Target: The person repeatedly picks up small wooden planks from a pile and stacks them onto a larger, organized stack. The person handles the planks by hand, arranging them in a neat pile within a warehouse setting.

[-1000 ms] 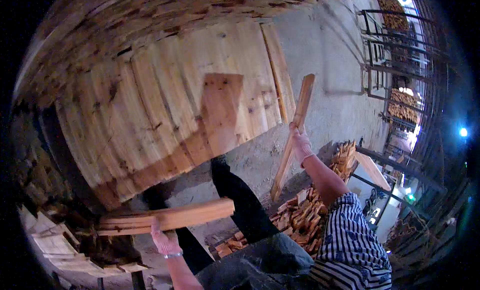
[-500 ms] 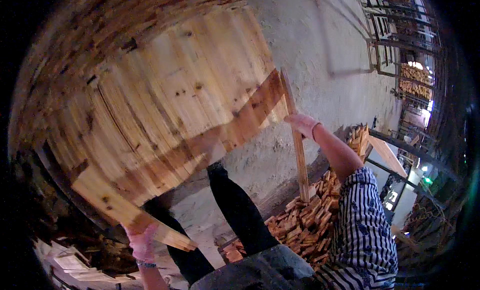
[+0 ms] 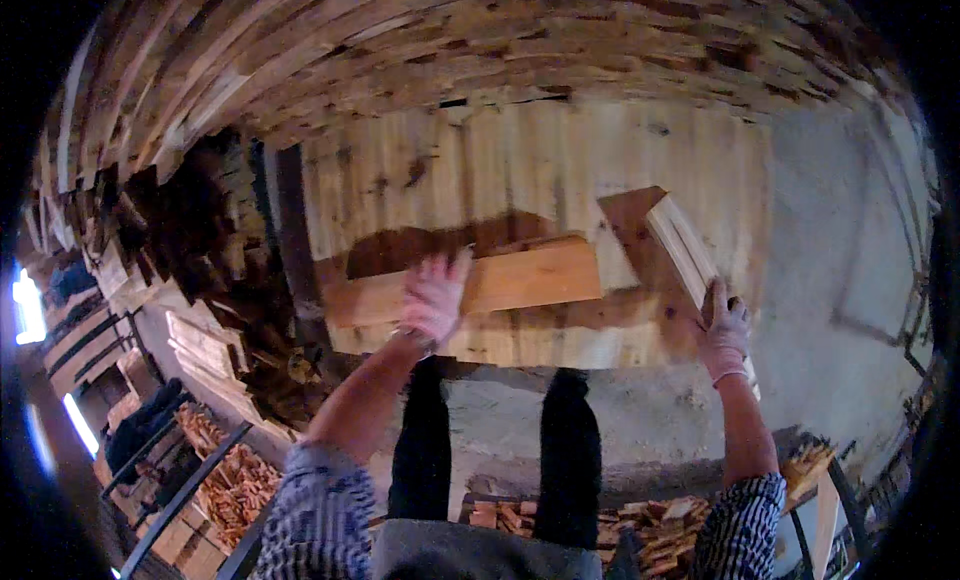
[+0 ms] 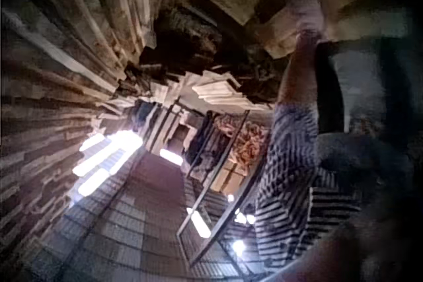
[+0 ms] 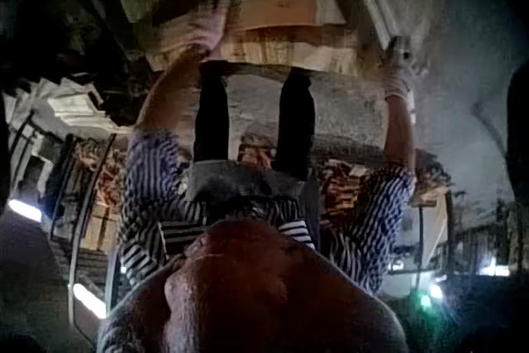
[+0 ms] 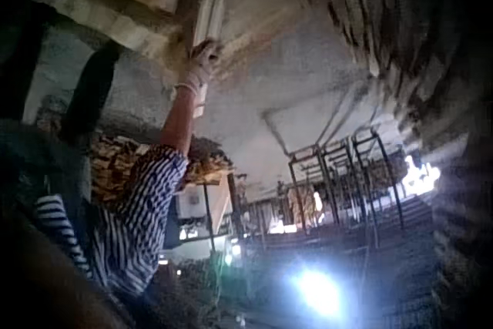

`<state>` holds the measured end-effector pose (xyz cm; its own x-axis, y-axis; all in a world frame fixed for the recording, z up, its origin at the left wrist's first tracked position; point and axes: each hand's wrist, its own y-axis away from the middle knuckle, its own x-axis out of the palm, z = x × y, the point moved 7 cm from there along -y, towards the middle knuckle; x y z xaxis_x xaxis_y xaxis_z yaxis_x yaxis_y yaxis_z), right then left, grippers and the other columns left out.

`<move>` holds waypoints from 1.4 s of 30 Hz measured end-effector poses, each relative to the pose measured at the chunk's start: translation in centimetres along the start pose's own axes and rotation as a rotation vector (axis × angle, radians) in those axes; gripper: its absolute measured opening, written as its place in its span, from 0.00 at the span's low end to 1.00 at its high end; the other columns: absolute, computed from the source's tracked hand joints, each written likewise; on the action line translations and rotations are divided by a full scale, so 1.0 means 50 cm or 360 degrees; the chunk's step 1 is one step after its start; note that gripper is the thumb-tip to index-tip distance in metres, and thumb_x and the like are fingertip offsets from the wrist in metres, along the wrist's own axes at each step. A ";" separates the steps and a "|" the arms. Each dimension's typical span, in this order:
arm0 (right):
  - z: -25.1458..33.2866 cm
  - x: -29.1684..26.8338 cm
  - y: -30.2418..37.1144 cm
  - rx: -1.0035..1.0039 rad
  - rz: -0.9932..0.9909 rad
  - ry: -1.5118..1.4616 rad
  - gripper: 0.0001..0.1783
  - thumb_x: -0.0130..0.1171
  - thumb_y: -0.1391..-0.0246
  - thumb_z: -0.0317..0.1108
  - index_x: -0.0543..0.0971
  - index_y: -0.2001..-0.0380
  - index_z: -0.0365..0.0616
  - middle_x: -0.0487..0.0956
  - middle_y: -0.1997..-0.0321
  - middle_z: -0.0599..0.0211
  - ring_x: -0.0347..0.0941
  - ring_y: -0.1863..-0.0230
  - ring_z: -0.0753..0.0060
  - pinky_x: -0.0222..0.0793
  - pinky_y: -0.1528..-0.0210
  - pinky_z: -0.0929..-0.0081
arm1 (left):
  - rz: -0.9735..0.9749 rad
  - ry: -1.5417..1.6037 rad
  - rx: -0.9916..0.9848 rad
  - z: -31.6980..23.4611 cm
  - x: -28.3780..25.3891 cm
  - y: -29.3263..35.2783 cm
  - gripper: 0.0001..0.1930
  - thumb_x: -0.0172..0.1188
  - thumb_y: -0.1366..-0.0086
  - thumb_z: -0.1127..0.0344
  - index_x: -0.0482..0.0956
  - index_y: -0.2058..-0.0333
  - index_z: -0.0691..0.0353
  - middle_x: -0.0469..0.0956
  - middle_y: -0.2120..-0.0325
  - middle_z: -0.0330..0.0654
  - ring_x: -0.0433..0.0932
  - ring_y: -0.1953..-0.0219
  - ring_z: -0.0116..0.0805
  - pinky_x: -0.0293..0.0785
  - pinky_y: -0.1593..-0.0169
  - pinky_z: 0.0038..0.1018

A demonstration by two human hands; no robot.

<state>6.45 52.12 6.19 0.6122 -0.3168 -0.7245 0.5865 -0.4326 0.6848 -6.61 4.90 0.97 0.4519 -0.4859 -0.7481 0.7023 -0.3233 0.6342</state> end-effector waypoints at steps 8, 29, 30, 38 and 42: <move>-0.040 0.089 -0.036 -0.0294 -0.0244 0.0130 0.51 0.68 0.49 0.46 0.52 0.28 0.50 0.59 0.30 0.39 0.57 0.32 0.32 0.63 0.35 0.50 | 0.0076 0.0181 -0.0019 0.039 -0.058 -0.030 0.52 0.69 0.48 0.51 0.49 0.28 0.49 0.65 0.37 0.55 0.60 0.34 0.58 0.50 0.32 0.57; 0.192 -0.153 -0.063 -0.0731 -0.0331 0.0174 0.44 0.68 0.50 0.36 0.60 0.31 0.49 0.68 0.41 0.50 0.66 0.41 0.45 0.70 0.43 0.55 | -0.0428 0.0181 -0.0343 0.292 -0.064 -0.358 0.35 0.50 0.39 0.61 0.51 0.34 0.59 0.55 0.37 0.54 0.55 0.33 0.57 0.57 0.34 0.55; 0.212 -0.175 -0.089 -0.0769 -0.0320 0.0260 0.46 0.68 0.51 0.36 0.59 0.31 0.50 0.67 0.40 0.49 0.65 0.40 0.43 0.69 0.41 0.54 | -0.0775 -0.0004 -0.0326 0.273 -0.090 -0.341 0.30 0.50 0.40 0.62 0.57 0.39 0.57 0.60 0.42 0.51 0.60 0.38 0.53 0.61 0.38 0.51; 0.318 -0.194 -0.353 -0.1258 -0.0622 0.0695 0.47 0.66 0.50 0.36 0.56 0.29 0.60 0.59 0.29 0.48 0.58 0.33 0.36 0.61 0.35 0.48 | -0.1499 -0.0305 -0.0165 0.263 -0.084 -0.392 0.16 0.54 0.44 0.62 0.69 0.55 0.45 0.66 0.67 0.35 0.67 0.65 0.33 0.66 0.60 0.36; 0.429 -0.206 -0.327 -0.1060 -0.0548 0.0637 0.38 0.57 0.42 0.41 0.57 0.29 0.58 0.58 0.28 0.51 0.57 0.31 0.39 0.60 0.33 0.49 | -0.1617 -0.0460 -0.0247 0.329 -0.065 -0.367 0.17 0.59 0.43 0.60 0.68 0.54 0.48 0.67 0.62 0.36 0.69 0.59 0.36 0.65 0.55 0.41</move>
<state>-20.82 44.35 0.77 0.4103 0.1184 -0.9042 0.8874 0.1769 0.4258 -30.03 -0.96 -5.01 -0.5181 -0.2272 -0.8246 0.7479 -0.5881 -0.3079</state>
